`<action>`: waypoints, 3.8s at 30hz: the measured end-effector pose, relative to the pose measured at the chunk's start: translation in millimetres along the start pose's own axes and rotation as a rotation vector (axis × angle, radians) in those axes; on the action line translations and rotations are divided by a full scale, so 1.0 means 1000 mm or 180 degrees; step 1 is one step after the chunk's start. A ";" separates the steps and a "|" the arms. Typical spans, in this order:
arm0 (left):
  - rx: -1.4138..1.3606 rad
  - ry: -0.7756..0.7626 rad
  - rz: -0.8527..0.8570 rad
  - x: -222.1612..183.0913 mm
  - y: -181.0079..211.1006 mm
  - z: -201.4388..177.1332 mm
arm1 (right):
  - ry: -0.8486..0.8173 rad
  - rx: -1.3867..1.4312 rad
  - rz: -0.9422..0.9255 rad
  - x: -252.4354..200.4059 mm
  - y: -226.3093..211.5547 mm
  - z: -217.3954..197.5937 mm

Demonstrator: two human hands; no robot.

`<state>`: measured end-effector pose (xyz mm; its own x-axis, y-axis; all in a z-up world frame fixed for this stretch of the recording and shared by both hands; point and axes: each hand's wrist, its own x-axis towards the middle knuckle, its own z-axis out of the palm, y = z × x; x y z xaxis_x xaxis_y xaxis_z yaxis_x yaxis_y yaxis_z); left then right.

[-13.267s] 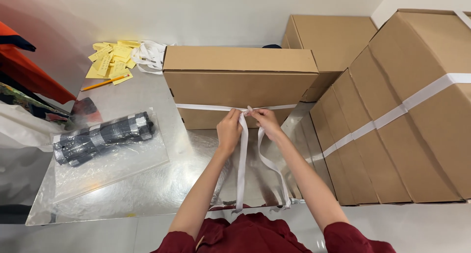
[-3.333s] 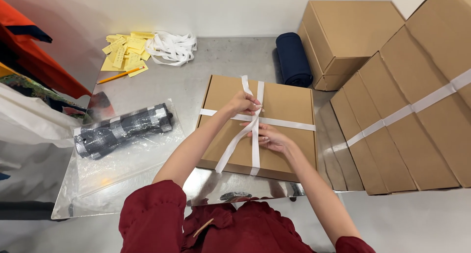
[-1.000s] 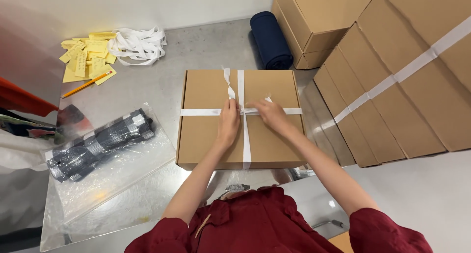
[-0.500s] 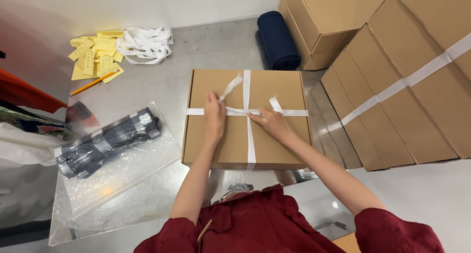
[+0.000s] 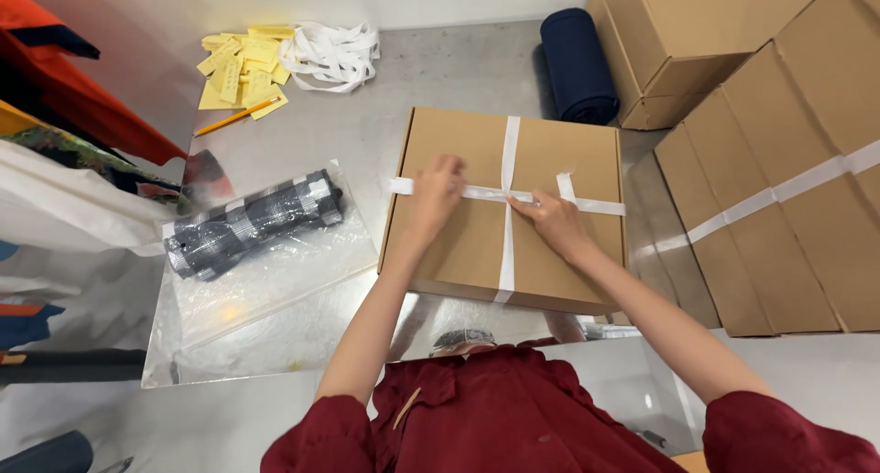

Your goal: The person wraps a white ribbon around a cardboard box, ties it into a bow, and then writes on a yellow sticky note attached to the box using a pencil.

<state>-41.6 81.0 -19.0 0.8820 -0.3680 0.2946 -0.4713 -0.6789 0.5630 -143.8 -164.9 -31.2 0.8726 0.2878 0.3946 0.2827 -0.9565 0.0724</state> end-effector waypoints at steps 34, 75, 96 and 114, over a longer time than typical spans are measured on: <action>0.0269 -0.2019 0.0303 0.067 -0.012 0.050 | 0.0030 -0.0459 -0.0280 0.004 0.023 -0.010; -0.3505 -0.0166 -0.2461 0.043 0.044 0.068 | -0.0348 0.0189 -0.0332 0.003 0.036 0.007; -0.3468 -0.0231 -0.1726 0.040 0.037 0.098 | -0.0217 0.0017 -0.0388 0.000 0.037 0.018; -0.3584 -0.0146 -0.1772 0.046 0.035 0.093 | -0.0390 0.0176 -0.0410 0.001 0.036 0.009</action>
<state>-18.2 -19.0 -57.9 0.9472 -0.2434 -0.2088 0.2517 0.1607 0.9544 -128.6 -198.7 -36.6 0.8688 0.4147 0.2706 0.4139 -0.9081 0.0632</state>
